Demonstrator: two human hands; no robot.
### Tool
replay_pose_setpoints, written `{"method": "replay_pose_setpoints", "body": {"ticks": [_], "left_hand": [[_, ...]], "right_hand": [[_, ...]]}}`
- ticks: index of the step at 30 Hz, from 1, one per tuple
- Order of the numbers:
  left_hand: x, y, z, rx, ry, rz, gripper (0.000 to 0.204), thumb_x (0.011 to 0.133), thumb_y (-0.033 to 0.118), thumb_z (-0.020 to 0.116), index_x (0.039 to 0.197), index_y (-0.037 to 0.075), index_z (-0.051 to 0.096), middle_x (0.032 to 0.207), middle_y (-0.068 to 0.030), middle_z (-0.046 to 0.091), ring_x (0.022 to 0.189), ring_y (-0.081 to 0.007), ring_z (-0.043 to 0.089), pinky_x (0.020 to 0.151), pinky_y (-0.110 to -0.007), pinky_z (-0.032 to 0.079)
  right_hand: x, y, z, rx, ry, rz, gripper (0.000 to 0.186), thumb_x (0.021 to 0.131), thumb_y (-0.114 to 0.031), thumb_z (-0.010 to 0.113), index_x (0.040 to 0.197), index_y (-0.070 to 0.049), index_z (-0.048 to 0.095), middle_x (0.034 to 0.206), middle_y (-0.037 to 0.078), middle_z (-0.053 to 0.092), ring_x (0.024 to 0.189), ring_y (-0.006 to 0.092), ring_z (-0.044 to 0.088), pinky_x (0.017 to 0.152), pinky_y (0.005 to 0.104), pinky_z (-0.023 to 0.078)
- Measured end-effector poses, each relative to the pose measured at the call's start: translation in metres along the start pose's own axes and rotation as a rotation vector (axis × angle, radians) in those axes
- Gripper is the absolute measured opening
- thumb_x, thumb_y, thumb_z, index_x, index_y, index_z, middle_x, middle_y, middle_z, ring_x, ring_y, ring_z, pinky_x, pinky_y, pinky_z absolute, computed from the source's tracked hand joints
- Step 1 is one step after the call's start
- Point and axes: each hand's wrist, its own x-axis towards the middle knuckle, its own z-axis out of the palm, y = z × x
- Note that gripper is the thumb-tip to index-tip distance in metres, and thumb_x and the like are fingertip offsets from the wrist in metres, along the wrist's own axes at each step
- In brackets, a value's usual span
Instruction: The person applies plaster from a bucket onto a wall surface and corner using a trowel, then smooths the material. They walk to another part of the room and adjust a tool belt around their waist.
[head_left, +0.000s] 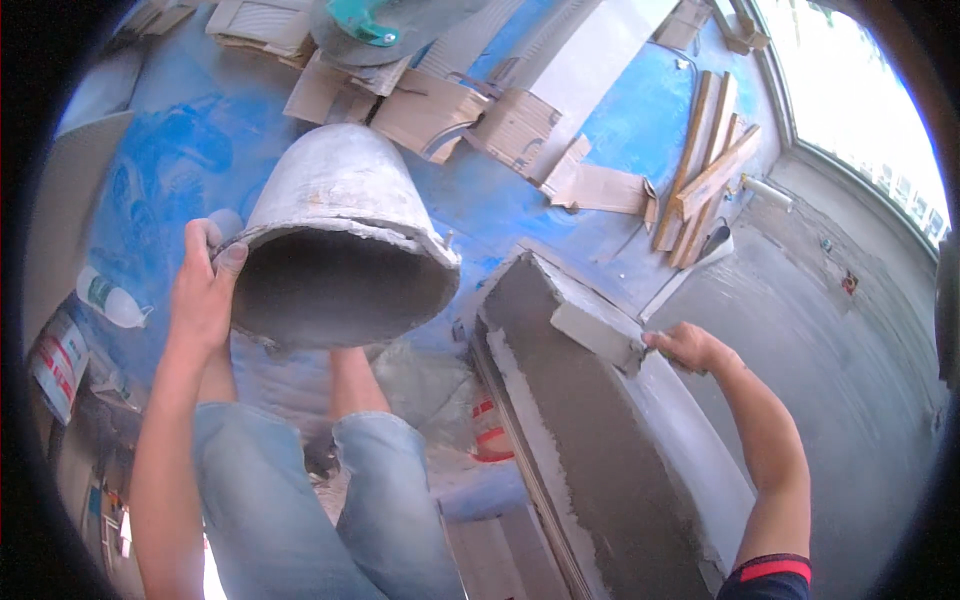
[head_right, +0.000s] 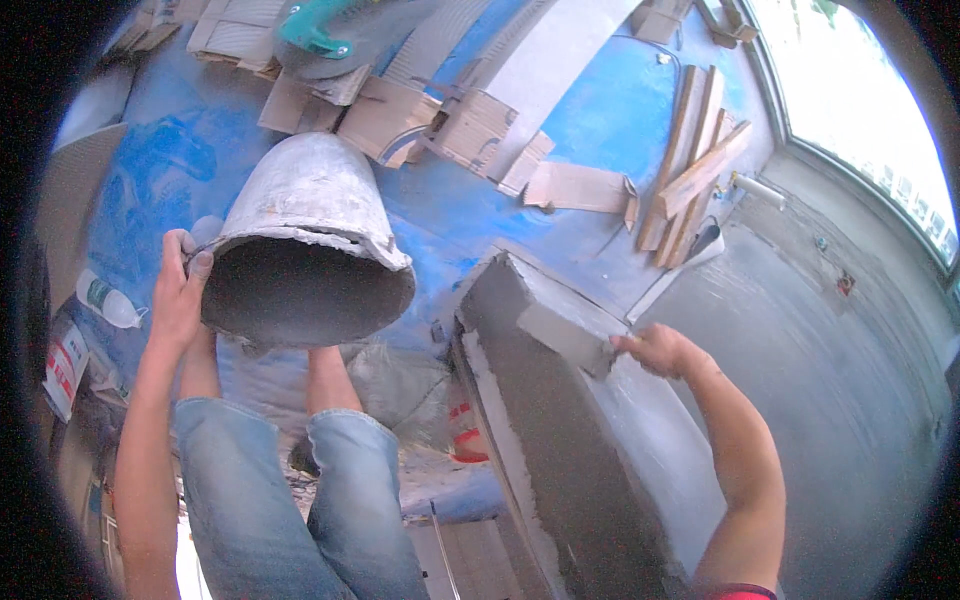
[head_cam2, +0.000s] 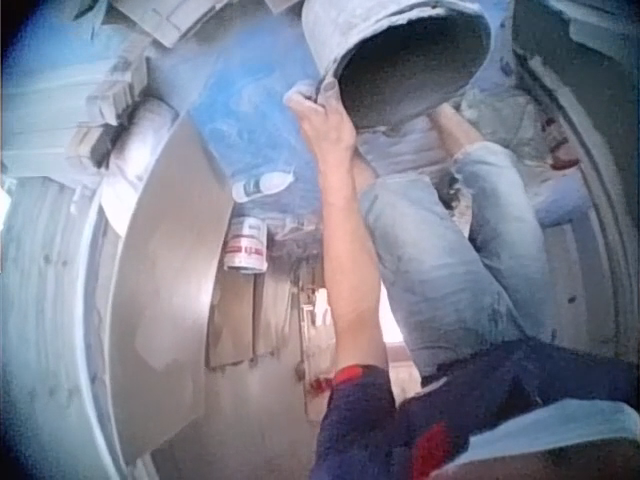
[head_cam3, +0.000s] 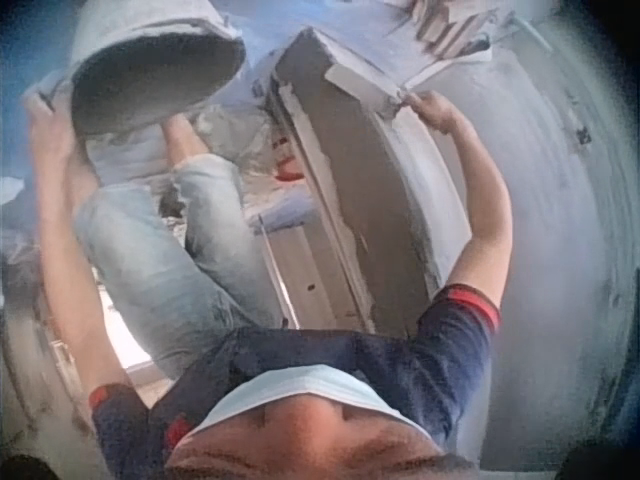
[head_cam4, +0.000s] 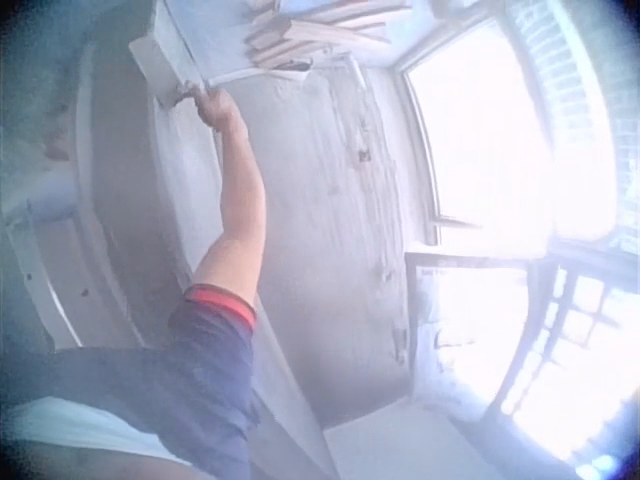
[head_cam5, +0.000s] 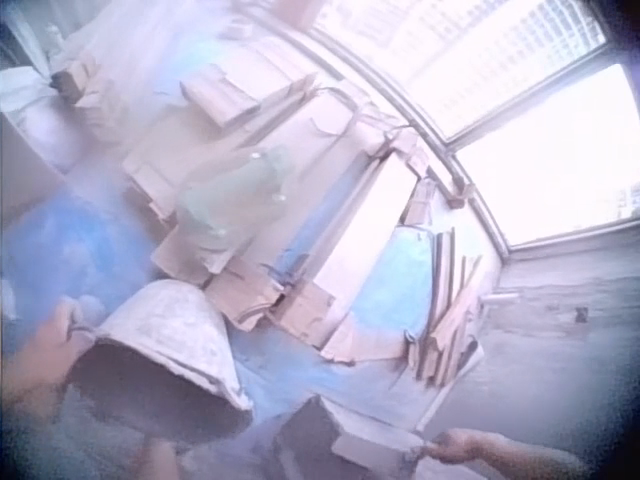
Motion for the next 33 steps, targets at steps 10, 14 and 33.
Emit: {"method": "replay_pose_setpoints", "body": {"ticks": [10, 14, 33], "left_hand": [[0.003, 0.005, 0.004, -0.015, 0.027, 0.061, 0.048, 0.096, 0.05, 0.048, 0.103, 0.004, 0.039, 0.085, -0.0113, 0.039, 0.079, -0.0228, 0.041, 0.078, -0.034, 0.04], [0.005, -0.003, 0.002, 0.003, 0.056, 0.057, 0.042, 0.093, 0.041, 0.056, 0.105, 0.003, 0.042, 0.088, -0.0204, 0.053, 0.081, -0.0373, 0.051, 0.08, -0.042, 0.043], [0.018, -0.026, -0.038, -0.033, -0.041, 0.435, 0.032, 0.073, -0.002, 0.051, 0.102, 0.005, 0.061, 0.097, -0.0182, 0.06, 0.091, -0.0406, 0.058, 0.08, -0.049, 0.047]], "right_hand": [[0.117, -0.049, 0.004, 0.021, 0.133, 0.149, 0.077, 0.08, -0.072, 0.051, 0.072, 0.003, 0.066, 0.067, 0.014, 0.063, 0.066, 0.0285, 0.064, 0.067, 0.0417, 0.05], [0.097, 0.0, 0.016, -0.071, 0.312, 0.182, 0.067, 0.08, -0.063, 0.059, 0.093, 0.002, 0.069, 0.085, 0.016, 0.068, 0.08, 0.0283, 0.066, 0.075, 0.04, 0.05], [-0.126, -0.192, 0.184, 0.961, 0.092, -0.156, 0.028, 0.075, -0.029, 0.068, 0.09, -0.006, 0.071, 0.086, 0.008, 0.068, 0.075, 0.0188, 0.062, 0.07, 0.0371, 0.05]]}}
